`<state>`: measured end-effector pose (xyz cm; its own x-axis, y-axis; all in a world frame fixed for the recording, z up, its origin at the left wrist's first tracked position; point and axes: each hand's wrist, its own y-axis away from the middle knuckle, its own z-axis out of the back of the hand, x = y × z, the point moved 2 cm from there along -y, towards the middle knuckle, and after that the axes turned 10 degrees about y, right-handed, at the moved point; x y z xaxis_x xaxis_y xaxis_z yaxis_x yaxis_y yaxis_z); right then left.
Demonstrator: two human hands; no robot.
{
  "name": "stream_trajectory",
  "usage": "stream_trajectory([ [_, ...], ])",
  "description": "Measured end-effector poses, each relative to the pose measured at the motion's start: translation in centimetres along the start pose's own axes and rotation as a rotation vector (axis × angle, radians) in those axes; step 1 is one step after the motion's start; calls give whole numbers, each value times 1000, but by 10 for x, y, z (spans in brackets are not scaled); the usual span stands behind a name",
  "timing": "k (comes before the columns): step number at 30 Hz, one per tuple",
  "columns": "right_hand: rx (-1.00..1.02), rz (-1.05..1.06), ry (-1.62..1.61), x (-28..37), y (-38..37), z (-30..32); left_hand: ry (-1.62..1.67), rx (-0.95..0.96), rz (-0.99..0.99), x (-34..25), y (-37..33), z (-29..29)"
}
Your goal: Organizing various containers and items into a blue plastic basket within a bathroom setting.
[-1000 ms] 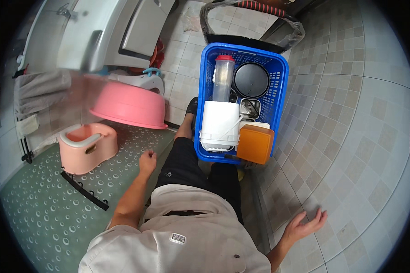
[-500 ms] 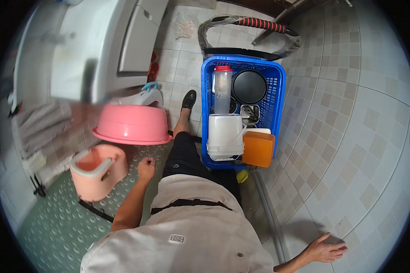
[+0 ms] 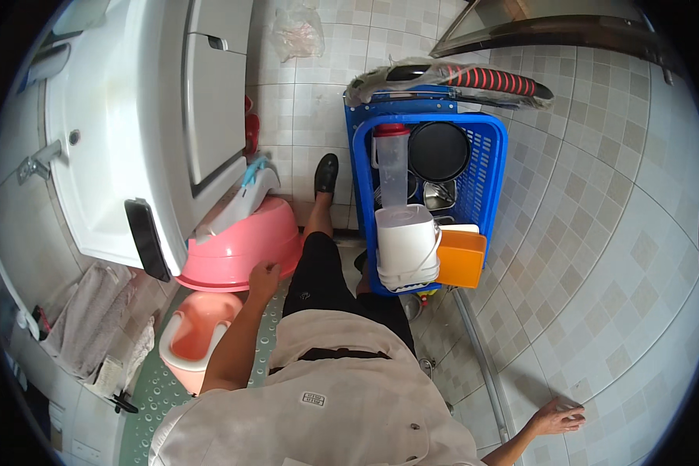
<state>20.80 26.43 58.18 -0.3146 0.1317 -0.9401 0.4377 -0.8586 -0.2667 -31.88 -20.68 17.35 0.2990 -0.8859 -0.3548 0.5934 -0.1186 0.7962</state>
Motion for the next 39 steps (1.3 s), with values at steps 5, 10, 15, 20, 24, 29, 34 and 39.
stream_trajectory([
  [5,31,38,6,-5,2,-4,-74,51,61,0,-5,23],
  [10,-57,69,-43,6,-11,12,-35,101,-30,-49,-20,39],
  [15,12,62,-110,0,-8,9,-87,209,-138,-107,-39,32],
  [20,47,36,-130,-2,-10,7,-139,247,-296,-154,-58,19],
  [24,60,12,-161,4,-12,5,143,228,-335,-198,-65,7],
  [29,-18,-92,-222,11,-11,11,313,32,-548,-255,-65,20],
  [34,-35,-230,-311,18,-18,20,453,-12,-664,-325,-73,40],
  [39,212,-352,-447,17,-30,36,502,99,-795,-411,-85,38],
])
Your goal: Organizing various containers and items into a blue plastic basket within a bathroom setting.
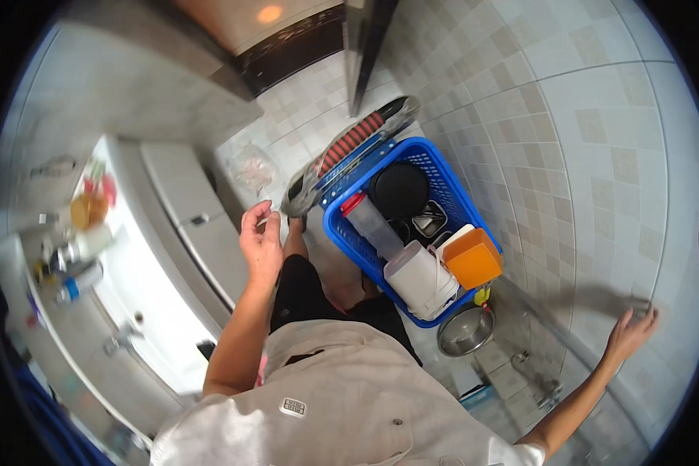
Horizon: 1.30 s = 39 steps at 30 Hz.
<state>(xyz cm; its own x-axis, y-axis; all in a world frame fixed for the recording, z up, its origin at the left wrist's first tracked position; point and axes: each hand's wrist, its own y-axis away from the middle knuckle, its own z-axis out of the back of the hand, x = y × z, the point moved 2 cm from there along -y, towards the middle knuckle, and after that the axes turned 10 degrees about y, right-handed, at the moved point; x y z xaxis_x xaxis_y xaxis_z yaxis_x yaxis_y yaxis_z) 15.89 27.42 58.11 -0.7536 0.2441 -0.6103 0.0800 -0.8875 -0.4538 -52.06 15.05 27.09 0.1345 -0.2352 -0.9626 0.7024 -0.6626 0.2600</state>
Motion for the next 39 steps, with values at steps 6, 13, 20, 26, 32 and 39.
stream_trajectory([
  [6,531,-302,-412,146,61,86,176,283,-167,-73,-83,-66],
  [13,842,-441,-838,298,127,149,46,480,-765,-220,-162,-140],
  [20,852,-458,-1154,401,141,130,-356,648,-1266,-276,-171,-197],
  [26,950,-573,-1457,522,128,149,-431,791,-1348,-245,-194,-217],
  [32,1204,-587,-1415,625,86,186,-308,876,-1466,-240,-206,-233],
  [39,1135,-750,-1355,684,95,185,-303,1110,-1478,-251,-202,-269],
])
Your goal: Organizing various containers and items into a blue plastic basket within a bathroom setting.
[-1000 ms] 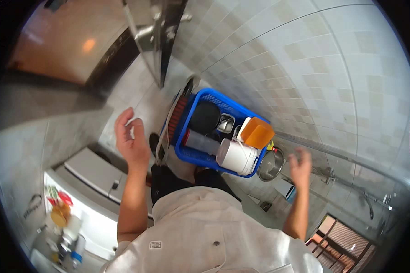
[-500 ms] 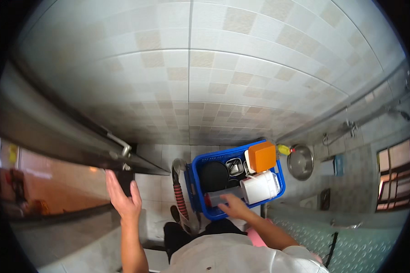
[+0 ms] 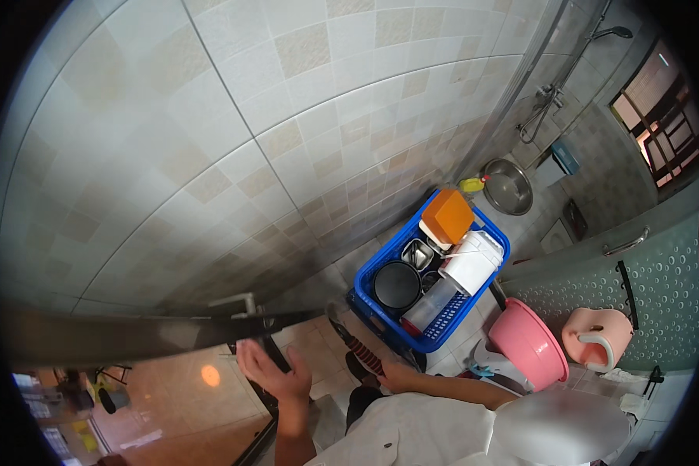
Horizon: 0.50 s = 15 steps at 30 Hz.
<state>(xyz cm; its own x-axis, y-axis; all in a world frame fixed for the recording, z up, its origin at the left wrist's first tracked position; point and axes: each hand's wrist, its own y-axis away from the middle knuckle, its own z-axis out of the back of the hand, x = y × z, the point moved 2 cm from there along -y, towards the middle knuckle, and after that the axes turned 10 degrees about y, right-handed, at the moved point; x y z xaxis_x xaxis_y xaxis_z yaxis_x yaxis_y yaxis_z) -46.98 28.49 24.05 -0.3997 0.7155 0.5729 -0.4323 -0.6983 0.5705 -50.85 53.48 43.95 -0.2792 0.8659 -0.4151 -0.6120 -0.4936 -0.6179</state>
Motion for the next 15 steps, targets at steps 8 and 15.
stream_trajectory([
  [8,-48,-263,72,-2,11,57,17,42,-2,16,-44,-13],
  [15,-54,-300,199,-3,10,60,124,80,-40,28,-82,-34],
])
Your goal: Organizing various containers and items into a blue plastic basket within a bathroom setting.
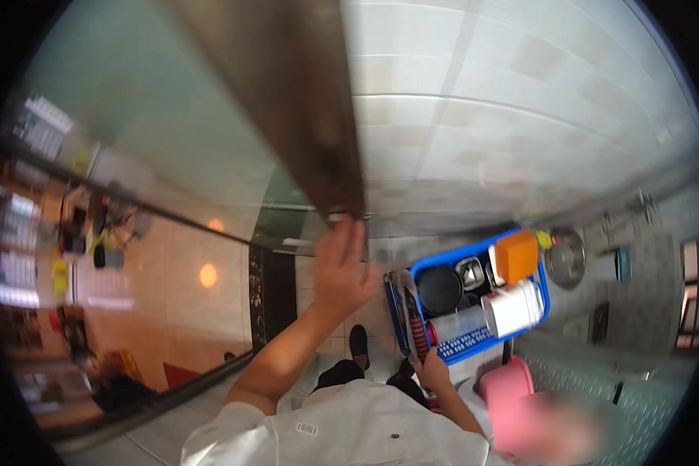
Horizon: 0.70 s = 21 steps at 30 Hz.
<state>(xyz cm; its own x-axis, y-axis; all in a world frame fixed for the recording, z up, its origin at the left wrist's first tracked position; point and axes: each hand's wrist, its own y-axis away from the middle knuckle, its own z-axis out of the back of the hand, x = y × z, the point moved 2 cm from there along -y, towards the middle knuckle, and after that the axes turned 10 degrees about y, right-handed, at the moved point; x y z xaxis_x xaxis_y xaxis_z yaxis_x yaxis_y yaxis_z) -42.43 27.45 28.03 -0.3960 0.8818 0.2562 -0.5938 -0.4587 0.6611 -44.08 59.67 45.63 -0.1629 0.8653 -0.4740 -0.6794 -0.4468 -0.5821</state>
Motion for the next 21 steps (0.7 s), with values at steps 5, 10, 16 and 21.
stream_trajectory([
  [5,-52,24,17,-18,-5,-15,83,-22,-33,5,-6,-3],
  [10,-82,77,-5,-30,-11,-17,157,58,-33,10,-11,1],
  [16,-83,148,-63,-45,-25,-21,262,3,-49,12,-16,-1],
  [21,-100,170,-172,-52,-35,-23,403,46,-61,34,-15,9],
])
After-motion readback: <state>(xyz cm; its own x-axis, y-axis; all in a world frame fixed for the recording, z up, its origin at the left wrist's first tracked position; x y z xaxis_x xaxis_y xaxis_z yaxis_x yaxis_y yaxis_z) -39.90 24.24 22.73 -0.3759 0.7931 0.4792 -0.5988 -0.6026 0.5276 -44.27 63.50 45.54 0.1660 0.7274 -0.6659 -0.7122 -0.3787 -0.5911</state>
